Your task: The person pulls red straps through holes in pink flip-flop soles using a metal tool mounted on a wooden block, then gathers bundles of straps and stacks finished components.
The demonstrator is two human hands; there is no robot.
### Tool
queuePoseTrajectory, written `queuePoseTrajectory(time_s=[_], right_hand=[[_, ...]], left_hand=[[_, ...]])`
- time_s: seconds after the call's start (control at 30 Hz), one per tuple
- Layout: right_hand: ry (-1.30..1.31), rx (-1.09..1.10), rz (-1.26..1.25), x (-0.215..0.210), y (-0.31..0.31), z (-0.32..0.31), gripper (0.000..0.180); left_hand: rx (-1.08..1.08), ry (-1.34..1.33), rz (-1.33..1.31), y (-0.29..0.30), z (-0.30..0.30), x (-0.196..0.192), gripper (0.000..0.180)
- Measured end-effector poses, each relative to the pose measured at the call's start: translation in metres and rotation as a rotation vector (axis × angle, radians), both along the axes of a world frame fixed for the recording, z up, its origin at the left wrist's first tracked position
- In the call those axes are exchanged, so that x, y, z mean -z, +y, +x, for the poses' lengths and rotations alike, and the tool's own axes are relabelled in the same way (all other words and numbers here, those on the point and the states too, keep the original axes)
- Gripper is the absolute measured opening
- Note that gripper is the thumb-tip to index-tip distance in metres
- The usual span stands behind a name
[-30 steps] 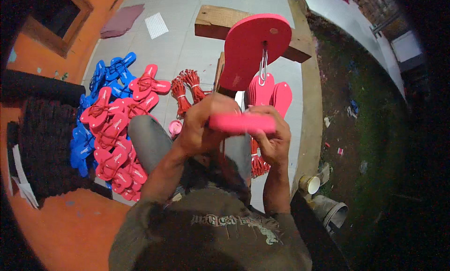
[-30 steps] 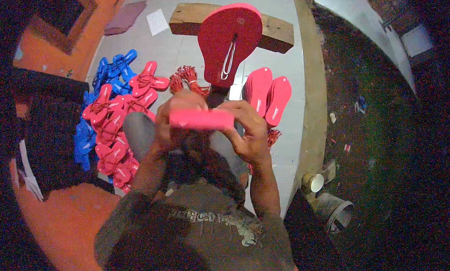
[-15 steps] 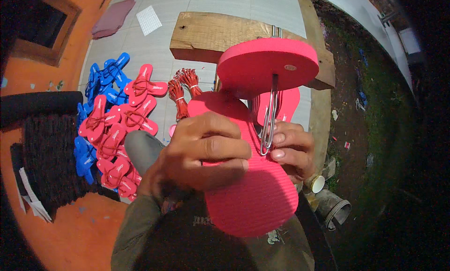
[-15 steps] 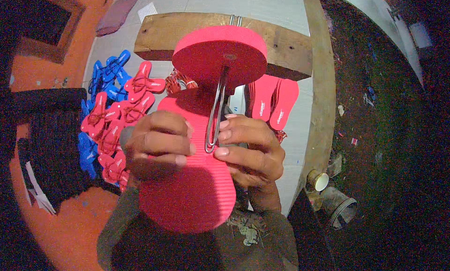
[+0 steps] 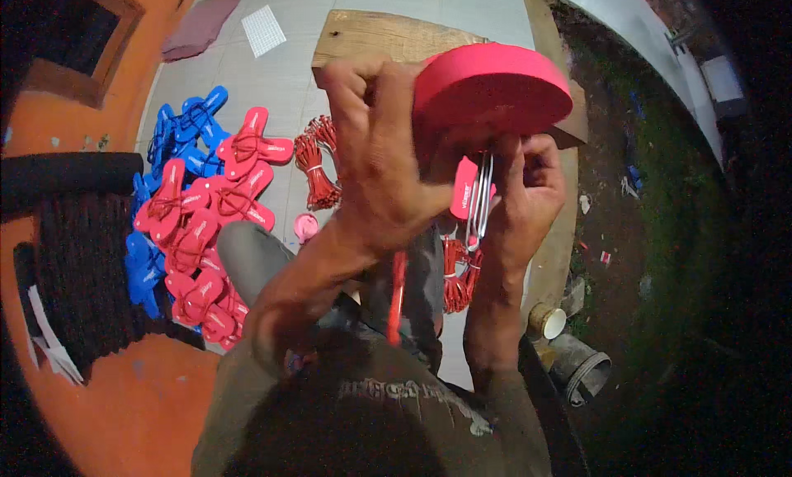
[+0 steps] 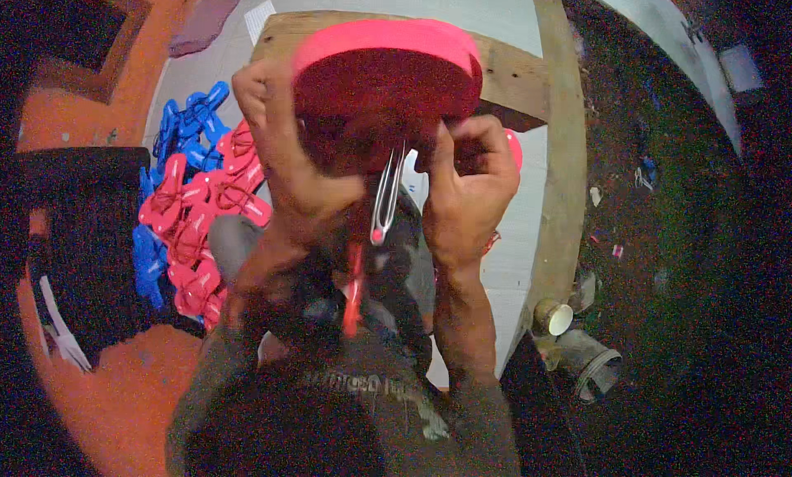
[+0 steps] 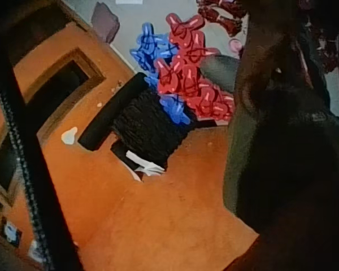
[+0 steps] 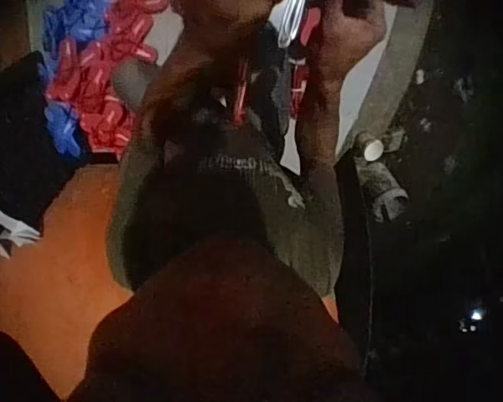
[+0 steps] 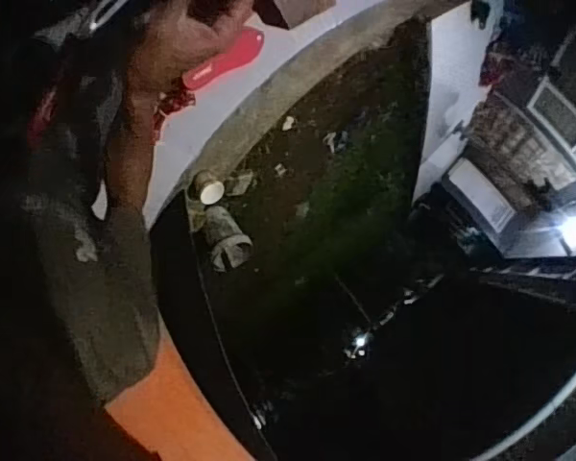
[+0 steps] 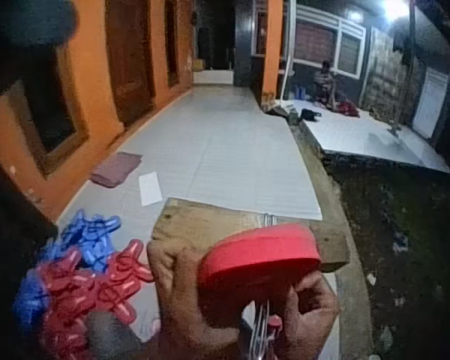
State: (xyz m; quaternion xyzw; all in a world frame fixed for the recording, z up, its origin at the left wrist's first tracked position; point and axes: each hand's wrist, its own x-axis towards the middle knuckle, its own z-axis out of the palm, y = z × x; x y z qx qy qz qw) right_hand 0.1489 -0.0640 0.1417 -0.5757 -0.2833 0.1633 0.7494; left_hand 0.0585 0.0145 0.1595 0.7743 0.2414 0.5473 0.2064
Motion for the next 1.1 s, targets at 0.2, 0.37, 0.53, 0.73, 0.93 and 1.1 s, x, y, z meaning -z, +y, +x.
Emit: queuePoseTrajectory(time_s=[0.2, 0.37, 0.53, 0.73, 0.93, 1.1], right_hand=[[-0.146, 0.069, -0.313, 0.07, -0.029, -0.007, 0.008], [-0.138, -0.17, -0.335, 0.137, -0.029, -0.08, 0.02], [-0.179, -0.236, -0.456, 0.139, -0.04, -0.082, 0.016], [-0.154, -0.2, -0.642, 0.133, -0.074, -0.082, 0.024], [0.092, -0.252, -0.509, 0.127, -0.103, -0.091, 0.021], [-0.389, -0.289, -0.432, 0.127, -0.089, -0.091, 0.027]], left_hand=[[-0.253, -0.061, -0.125, 0.009, -0.045, 0.061, 0.052], [0.322, -0.068, -0.817, -0.025, -0.071, 0.145, 0.015], [0.6, -0.084, -1.105, -0.022, -0.083, 0.168, 0.016], [0.561, -0.037, -1.146, -0.045, -0.089, 0.165, 0.028], [0.231, 0.123, -0.913, -0.06, -0.089, 0.137, 0.019], [0.155, 0.365, -0.576, -0.063, -0.092, 0.143, 0.028]])
